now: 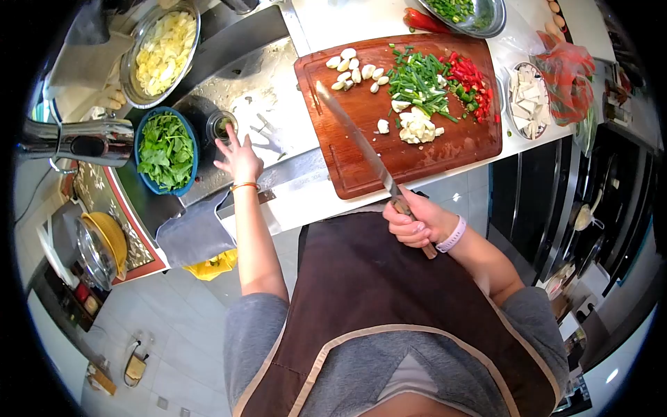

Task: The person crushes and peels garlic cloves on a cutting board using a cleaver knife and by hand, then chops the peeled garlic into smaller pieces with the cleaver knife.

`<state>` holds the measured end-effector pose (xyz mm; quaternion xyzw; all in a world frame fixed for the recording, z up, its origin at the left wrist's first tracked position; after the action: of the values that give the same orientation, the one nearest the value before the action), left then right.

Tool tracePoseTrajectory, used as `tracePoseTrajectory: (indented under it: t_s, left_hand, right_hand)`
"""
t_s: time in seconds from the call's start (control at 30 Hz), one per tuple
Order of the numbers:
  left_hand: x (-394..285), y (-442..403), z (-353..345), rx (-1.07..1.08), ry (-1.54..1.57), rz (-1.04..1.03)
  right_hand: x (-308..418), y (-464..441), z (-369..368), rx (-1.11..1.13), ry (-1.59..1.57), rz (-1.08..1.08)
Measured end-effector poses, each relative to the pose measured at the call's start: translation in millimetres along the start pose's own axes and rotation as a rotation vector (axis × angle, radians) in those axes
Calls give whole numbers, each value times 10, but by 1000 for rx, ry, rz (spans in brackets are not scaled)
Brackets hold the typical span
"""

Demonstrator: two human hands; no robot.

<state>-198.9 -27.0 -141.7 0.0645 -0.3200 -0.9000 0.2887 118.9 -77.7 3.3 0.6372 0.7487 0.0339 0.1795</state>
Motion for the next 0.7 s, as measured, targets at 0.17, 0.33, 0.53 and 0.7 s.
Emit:
tracePoseTrajectory:
  t_s: [0.17, 0.33, 0.53, 0.7]
  left_hand:
    - [-427, 177, 435, -5, 153, -64]
    - [-1325, 862, 1417, -617, 404, -533]
    - [-1903, 918, 1393, -554, 457, -713]
    - [-1663, 791, 1049, 122, 1681, -667]
  right_hand:
    - [-34, 484, 244, -186, 40, 114]
    - [-37, 773, 367, -207, 32, 254]
    - [53, 1013, 548, -576, 226, 375]
    - [490, 1486, 249, -1295, 1366, 697]
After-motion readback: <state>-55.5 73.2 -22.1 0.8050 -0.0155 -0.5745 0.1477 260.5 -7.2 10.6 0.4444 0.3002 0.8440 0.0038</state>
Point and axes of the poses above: each hand's wrist, its own y-axis away from the middle knuckle, its own z-axis out of the back of the hand, x = y × z, the point moved 10 cm from there along -y, towards the middle knuckle, and after that the axes turned 13 degrees about x, right-handed, at the moved point
